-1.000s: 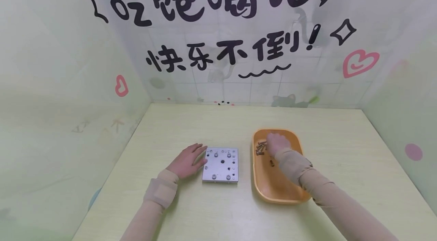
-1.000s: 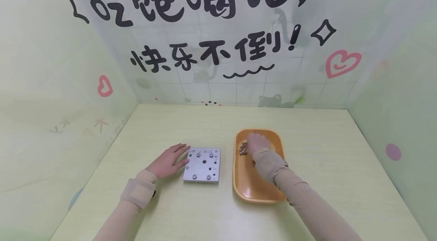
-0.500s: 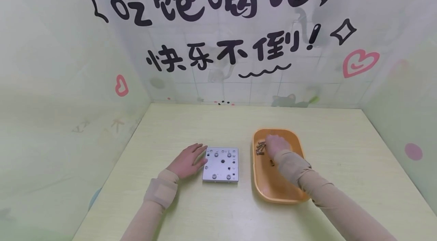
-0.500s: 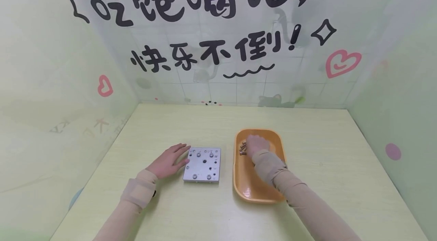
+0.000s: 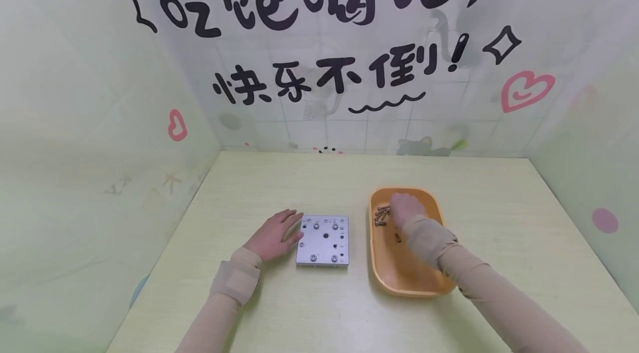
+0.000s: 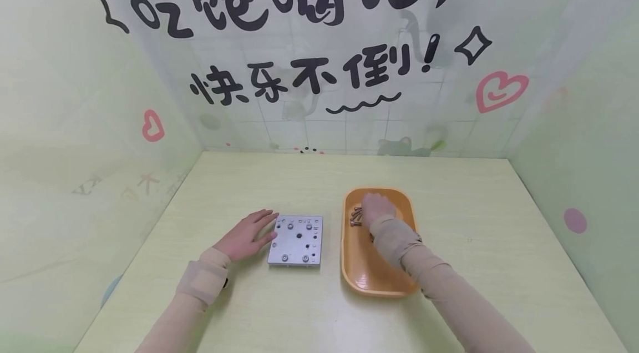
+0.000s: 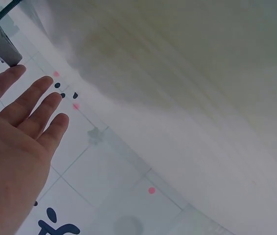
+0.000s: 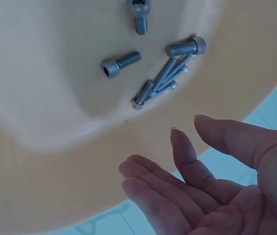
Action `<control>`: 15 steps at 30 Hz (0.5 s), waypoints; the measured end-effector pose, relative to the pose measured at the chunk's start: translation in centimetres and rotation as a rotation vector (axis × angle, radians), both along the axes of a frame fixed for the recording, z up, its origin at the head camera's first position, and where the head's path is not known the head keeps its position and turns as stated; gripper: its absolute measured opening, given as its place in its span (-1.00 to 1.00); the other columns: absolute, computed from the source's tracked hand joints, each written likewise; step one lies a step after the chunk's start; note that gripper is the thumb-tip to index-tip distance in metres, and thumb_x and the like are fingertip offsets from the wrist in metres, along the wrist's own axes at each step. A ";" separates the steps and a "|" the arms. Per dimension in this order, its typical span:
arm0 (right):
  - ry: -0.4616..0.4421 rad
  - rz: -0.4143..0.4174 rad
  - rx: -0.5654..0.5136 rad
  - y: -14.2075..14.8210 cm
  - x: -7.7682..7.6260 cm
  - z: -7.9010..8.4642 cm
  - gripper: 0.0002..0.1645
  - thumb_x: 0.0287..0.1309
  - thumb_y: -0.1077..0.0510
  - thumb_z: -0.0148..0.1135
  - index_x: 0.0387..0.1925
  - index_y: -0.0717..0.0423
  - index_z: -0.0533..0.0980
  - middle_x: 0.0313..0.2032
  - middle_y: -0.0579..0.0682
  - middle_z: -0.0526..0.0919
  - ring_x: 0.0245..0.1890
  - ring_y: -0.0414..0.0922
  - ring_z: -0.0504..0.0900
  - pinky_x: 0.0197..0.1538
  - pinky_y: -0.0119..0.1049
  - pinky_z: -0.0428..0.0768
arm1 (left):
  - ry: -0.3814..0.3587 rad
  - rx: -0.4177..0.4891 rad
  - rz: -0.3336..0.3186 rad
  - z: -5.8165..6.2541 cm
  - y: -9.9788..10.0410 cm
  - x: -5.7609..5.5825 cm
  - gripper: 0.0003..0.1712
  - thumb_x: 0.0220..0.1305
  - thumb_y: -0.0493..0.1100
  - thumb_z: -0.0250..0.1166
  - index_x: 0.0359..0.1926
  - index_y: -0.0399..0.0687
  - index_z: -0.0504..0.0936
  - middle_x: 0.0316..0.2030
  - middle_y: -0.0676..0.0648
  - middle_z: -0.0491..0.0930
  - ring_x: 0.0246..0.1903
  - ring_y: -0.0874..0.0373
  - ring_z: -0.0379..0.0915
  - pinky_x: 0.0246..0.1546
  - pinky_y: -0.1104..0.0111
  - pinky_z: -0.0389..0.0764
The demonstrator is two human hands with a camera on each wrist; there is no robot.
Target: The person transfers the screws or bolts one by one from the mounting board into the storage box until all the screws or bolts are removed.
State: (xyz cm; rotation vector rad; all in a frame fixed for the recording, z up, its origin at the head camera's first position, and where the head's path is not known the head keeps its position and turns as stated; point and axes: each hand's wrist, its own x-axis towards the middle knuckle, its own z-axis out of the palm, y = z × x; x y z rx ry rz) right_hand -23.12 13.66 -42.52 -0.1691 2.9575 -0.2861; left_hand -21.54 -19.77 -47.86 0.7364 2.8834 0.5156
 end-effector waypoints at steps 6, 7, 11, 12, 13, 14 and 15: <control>-0.002 -0.010 -0.013 -0.4 -0.2 1.1 -0.73 0.32 0.35 0.02 -0.49 0.27 0.55 -0.44 0.18 0.68 -0.55 -0.04 0.56 -0.52 -0.21 0.56 | -0.004 0.004 -0.007 0.2 0.0 0.1 -0.35 0.47 0.09 0.07 0.42 -0.17 0.31 0.40 -0.31 0.28 0.42 -0.29 0.13 0.43 -0.14 0.20; -0.008 -0.017 -0.020 -0.6 -0.2 1.3 -0.74 0.34 0.34 0.01 -0.44 0.28 0.55 -0.42 0.19 0.68 -0.54 -0.05 0.56 -0.51 -0.21 0.56 | -0.003 0.001 -0.008 0.2 -0.1 0.0 -0.35 0.47 0.09 0.07 0.42 -0.18 0.31 0.40 -0.31 0.28 0.42 -0.28 0.13 0.43 -0.14 0.20; -0.017 -0.023 -0.044 -1.0 -0.3 2.1 -0.77 0.39 0.31 -0.02 -0.27 0.34 0.55 -0.40 0.19 0.67 -0.50 -0.01 0.62 -0.49 -0.20 0.60 | 0.004 -0.005 -0.012 0.1 -0.1 0.0 -0.34 0.48 0.09 0.06 0.42 -0.18 0.31 0.40 -0.31 0.28 0.42 -0.28 0.14 0.43 -0.14 0.20; -0.011 -0.018 -0.044 -1.1 -0.3 2.3 -0.78 0.39 0.31 -0.01 -0.25 0.34 0.55 -0.40 0.19 0.67 -0.48 0.00 0.64 -0.47 -0.18 0.62 | 0.005 -0.007 -0.013 0.1 -0.1 0.0 -0.34 0.48 0.10 0.06 0.42 -0.18 0.31 0.40 -0.31 0.28 0.42 -0.28 0.14 0.43 -0.13 0.21; -0.004 -0.009 -0.043 -1.3 -0.3 2.5 -0.79 0.39 0.32 -0.01 -0.23 0.35 0.55 -0.39 0.19 0.68 -0.46 0.02 0.66 -0.46 -0.18 0.64 | 0.006 -0.008 -0.014 0.1 -0.1 -0.1 -0.34 0.48 0.10 0.06 0.42 -0.18 0.31 0.40 -0.31 0.28 0.42 -0.28 0.14 0.43 -0.13 0.21; 0.001 -0.005 -0.043 -1.4 -0.4 2.7 -0.80 0.38 0.33 0.00 -0.23 0.34 0.55 -0.40 0.19 0.68 -0.45 0.03 0.67 -0.46 -0.17 0.65 | 0.005 -0.005 -0.014 0.1 -0.1 -0.1 -0.34 0.48 0.10 0.06 0.42 -0.18 0.31 0.40 -0.31 0.28 0.42 -0.28 0.14 0.43 -0.13 0.20; 0.011 0.002 -0.036 -1.6 -0.4 2.9 -0.81 0.37 0.33 0.01 -0.23 0.34 0.55 -0.39 0.19 0.68 -0.44 0.05 0.68 -0.45 -0.16 0.67 | 0.004 -0.006 -0.013 0.1 -0.1 -0.1 -0.34 0.48 0.10 0.06 0.42 -0.17 0.31 0.40 -0.31 0.28 0.42 -0.28 0.13 0.43 -0.13 0.20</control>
